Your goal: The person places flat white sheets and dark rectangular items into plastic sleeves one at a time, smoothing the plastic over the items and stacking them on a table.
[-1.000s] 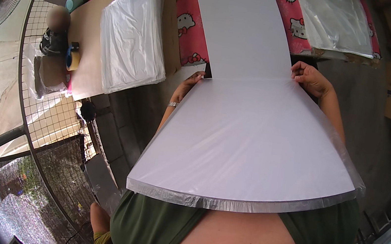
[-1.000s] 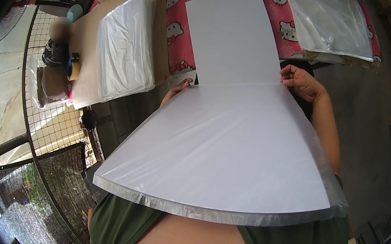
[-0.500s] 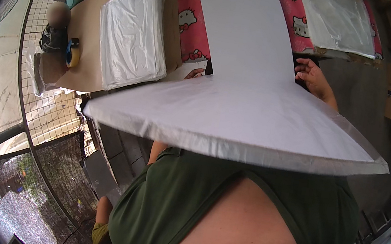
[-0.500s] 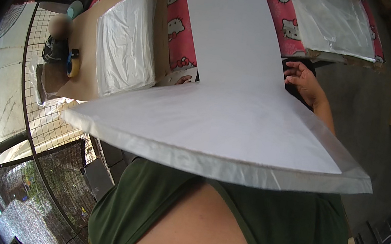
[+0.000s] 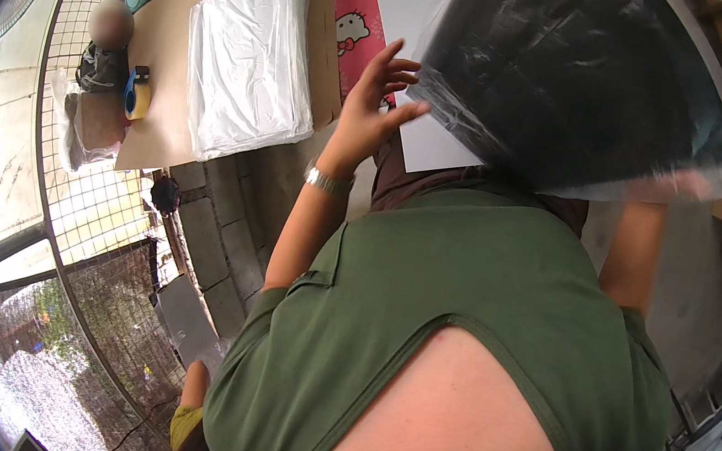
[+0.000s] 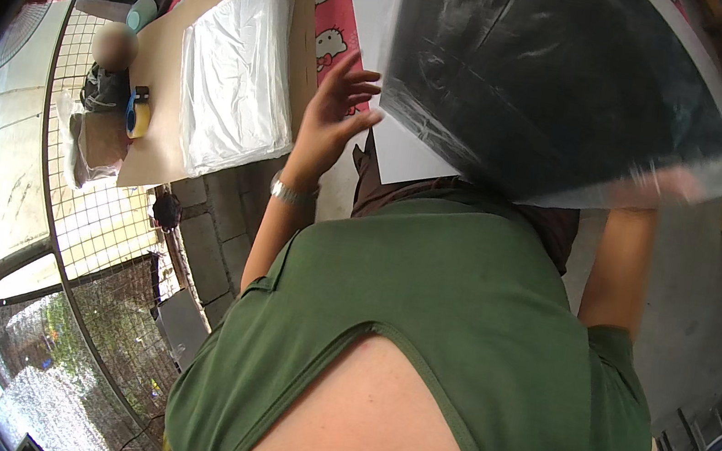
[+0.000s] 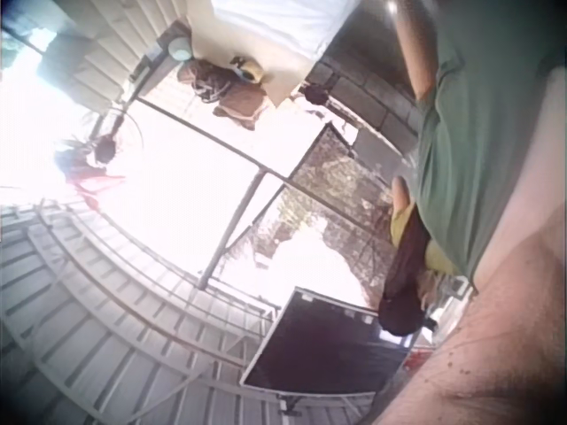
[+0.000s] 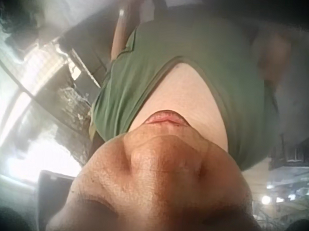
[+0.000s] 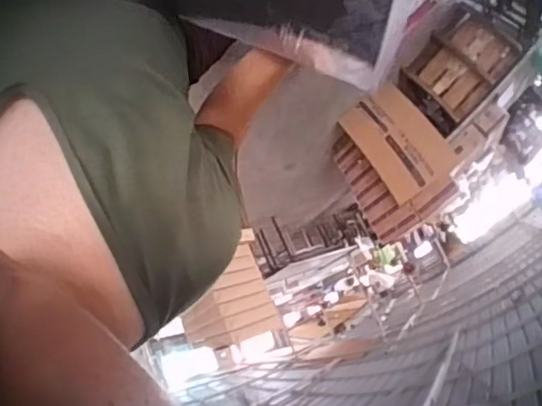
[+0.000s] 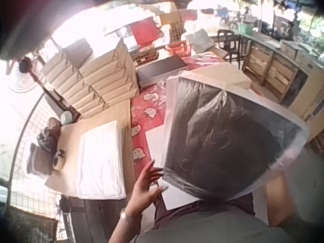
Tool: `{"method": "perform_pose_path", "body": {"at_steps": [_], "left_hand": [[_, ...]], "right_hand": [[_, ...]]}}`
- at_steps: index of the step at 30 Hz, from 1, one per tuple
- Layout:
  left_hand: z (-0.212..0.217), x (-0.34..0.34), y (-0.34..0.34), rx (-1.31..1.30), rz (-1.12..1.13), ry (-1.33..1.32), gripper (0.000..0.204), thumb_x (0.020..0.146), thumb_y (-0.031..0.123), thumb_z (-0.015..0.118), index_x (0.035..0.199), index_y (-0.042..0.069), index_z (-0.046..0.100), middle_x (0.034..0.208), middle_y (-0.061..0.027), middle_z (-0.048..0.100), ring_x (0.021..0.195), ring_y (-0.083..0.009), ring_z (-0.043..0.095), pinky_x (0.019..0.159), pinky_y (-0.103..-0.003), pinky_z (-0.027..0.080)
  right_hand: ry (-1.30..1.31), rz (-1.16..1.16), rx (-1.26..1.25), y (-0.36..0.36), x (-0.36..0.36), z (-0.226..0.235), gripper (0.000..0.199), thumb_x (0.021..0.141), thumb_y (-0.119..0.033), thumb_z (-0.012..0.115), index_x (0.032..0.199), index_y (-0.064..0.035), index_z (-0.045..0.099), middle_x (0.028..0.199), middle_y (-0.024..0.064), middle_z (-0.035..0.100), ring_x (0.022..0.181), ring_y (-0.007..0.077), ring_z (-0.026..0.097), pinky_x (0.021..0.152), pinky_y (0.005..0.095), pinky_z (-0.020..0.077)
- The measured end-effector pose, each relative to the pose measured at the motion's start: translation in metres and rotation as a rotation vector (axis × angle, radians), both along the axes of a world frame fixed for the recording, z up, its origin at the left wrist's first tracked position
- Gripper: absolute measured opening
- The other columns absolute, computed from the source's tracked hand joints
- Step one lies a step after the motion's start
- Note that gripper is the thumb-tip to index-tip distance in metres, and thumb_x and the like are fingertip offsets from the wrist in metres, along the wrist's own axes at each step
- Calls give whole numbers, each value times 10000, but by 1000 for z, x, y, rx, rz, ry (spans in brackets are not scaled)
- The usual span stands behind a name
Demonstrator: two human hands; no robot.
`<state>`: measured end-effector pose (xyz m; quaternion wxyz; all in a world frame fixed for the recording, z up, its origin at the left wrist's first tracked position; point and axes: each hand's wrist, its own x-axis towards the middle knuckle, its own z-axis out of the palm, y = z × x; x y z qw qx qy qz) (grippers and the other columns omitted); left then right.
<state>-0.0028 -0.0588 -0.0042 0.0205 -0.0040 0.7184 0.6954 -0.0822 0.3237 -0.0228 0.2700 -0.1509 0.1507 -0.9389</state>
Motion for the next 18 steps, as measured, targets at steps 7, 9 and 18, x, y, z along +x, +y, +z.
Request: {"method": "perform_pose_path", "body": {"at_steps": [7, 9, 18], "left_hand": [[-41, -66, -13, -107, 48, 84, 623, 751, 208, 700, 1275, 29, 415, 1305, -138, 418, 1242, -237, 357, 1048, -374, 244], [-11, -79, -10, 231, -174, -73, 532, 773, 131, 675, 1234, -2, 447, 1197, -123, 531, 1086, -195, 516, 969, -317, 360], [-42, -49, -31, 522, 171, -424, 208, 789, 33, 626, 989, 5, 576, 917, -62, 639, 825, -156, 618, 756, -298, 501]], "right_hand": [[816, -604, 1199, -17, -42, -17, 446, 713, -100, 619, 1132, 35, 547, 1100, 152, 585, 1053, 247, 547, 947, 326, 393], [799, -587, 1194, -31, -62, -12, 424, 699, -90, 632, 1095, 48, 565, 1052, 158, 611, 1010, 253, 574, 928, 326, 403], [-154, 59, 848, -126, -99, -2, 401, 801, -214, 648, 1078, 48, 523, 973, 108, 604, 902, 184, 583, 803, 316, 453]]}}
